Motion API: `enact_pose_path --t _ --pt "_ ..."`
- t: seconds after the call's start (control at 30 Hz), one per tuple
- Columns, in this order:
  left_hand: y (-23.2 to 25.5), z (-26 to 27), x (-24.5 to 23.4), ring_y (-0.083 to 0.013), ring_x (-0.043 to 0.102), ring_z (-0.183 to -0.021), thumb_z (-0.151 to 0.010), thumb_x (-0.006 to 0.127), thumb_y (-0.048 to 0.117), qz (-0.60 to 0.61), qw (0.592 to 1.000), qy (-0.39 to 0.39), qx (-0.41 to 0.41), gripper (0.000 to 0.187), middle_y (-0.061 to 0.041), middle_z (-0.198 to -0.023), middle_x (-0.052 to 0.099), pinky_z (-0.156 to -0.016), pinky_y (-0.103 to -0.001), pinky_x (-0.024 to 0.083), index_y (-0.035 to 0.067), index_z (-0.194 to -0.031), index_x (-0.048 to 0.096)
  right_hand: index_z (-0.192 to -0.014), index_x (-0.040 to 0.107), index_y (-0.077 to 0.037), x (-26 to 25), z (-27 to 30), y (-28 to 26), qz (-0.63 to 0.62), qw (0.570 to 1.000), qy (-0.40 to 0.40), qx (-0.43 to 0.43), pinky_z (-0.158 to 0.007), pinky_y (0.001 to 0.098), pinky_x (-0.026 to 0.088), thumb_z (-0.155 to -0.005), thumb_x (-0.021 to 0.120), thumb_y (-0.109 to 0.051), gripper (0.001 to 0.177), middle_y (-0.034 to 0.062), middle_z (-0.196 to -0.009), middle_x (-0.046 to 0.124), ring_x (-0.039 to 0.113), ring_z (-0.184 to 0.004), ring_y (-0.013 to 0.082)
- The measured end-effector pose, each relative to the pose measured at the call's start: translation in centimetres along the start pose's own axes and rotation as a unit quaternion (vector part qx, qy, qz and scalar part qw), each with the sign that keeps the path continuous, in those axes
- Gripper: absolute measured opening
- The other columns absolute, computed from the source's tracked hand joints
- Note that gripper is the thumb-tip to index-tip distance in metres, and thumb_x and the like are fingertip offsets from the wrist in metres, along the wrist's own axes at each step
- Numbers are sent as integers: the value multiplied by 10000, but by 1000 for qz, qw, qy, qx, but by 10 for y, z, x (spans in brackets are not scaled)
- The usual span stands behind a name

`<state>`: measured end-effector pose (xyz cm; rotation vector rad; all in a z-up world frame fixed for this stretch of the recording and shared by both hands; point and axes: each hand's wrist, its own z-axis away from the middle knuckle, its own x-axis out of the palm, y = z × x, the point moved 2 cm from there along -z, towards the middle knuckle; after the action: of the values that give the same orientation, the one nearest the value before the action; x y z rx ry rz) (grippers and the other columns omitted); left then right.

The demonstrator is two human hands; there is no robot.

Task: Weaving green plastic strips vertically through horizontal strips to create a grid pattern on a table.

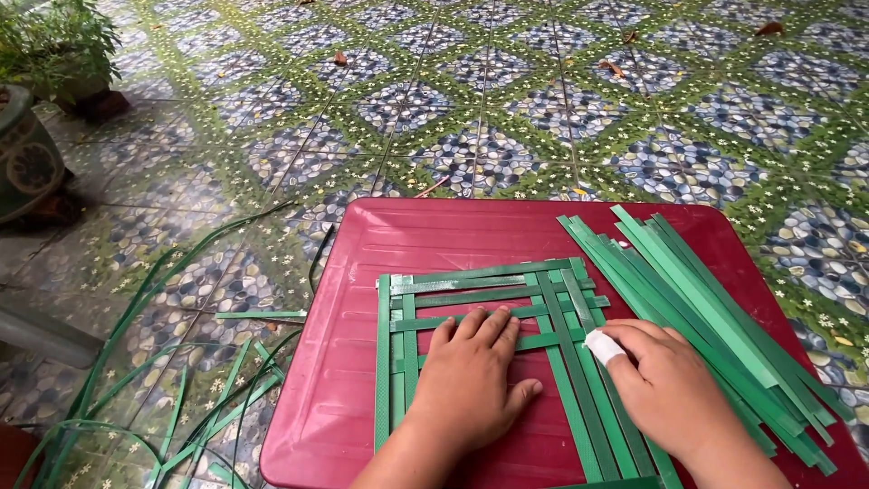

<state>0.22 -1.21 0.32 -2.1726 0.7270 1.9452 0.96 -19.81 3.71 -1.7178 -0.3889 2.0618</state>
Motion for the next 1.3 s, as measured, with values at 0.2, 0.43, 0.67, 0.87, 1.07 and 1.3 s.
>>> enact_pose_path --t 0.2,0.43,0.67,0.87,1.07,1.3 --pt "-2 1 -1 -322 283 -1235 -810 406 533 1 1000 -1 -8 667 -90 -1349 370 -939 -504 209 77 -1296 390 -1118 581 -226 1 0 0 19 1000 -1 -8 -1010 324 327 -826 391 -351 370 -110 -1209 556 444 -1165 126" --pt "-4 2 -1 -313 289 -1230 -810 408 531 -3 1000 8 -9 671 -96 -1348 371 -933 -520 207 71 -1298 386 -1101 589 -228 3 -1 1 28 1000 3 -12 -992 323 344 -824 396 -356 361 -125 -1204 559 456 -1141 130" --pt "-6 0 -1 -311 261 -1249 -808 399 527 12 1000 0 -11 670 -103 -1368 338 -966 -497 173 78 -1305 377 -1118 582 -237 0 2 -6 30 1000 -10 2 -1015 319 330 -828 392 -360 368 -132 -1221 546 434 -1175 115" --pt "-6 0 -3 -321 258 -1249 -805 396 516 27 1000 -2 -14 667 -110 -1374 327 -969 -520 166 77 -1307 371 -1103 599 -232 1 2 -5 27 1000 -9 10 -1025 315 325 -830 397 -369 366 -128 -1208 559 440 -1172 111" --pt "-9 -1 -5 -313 247 -1260 -804 377 522 34 999 -13 -18 674 -108 -1376 325 -981 -515 149 71 -1305 370 -1100 603 -227 2 2 -6 32 999 1 6 -1014 319 337 -829 401 -319 350 -125 -1208 561 449 -1159 125" --pt "-9 -1 -4 -324 260 -1253 -805 380 521 30 1000 2 -8 671 -115 -1368 340 -978 -514 162 65 -1298 384 -1091 604 -233 5 0 -2 39 999 4 1 -1003 319 346 -829 399 -327 346 -130 -1202 565 459 -1144 127"
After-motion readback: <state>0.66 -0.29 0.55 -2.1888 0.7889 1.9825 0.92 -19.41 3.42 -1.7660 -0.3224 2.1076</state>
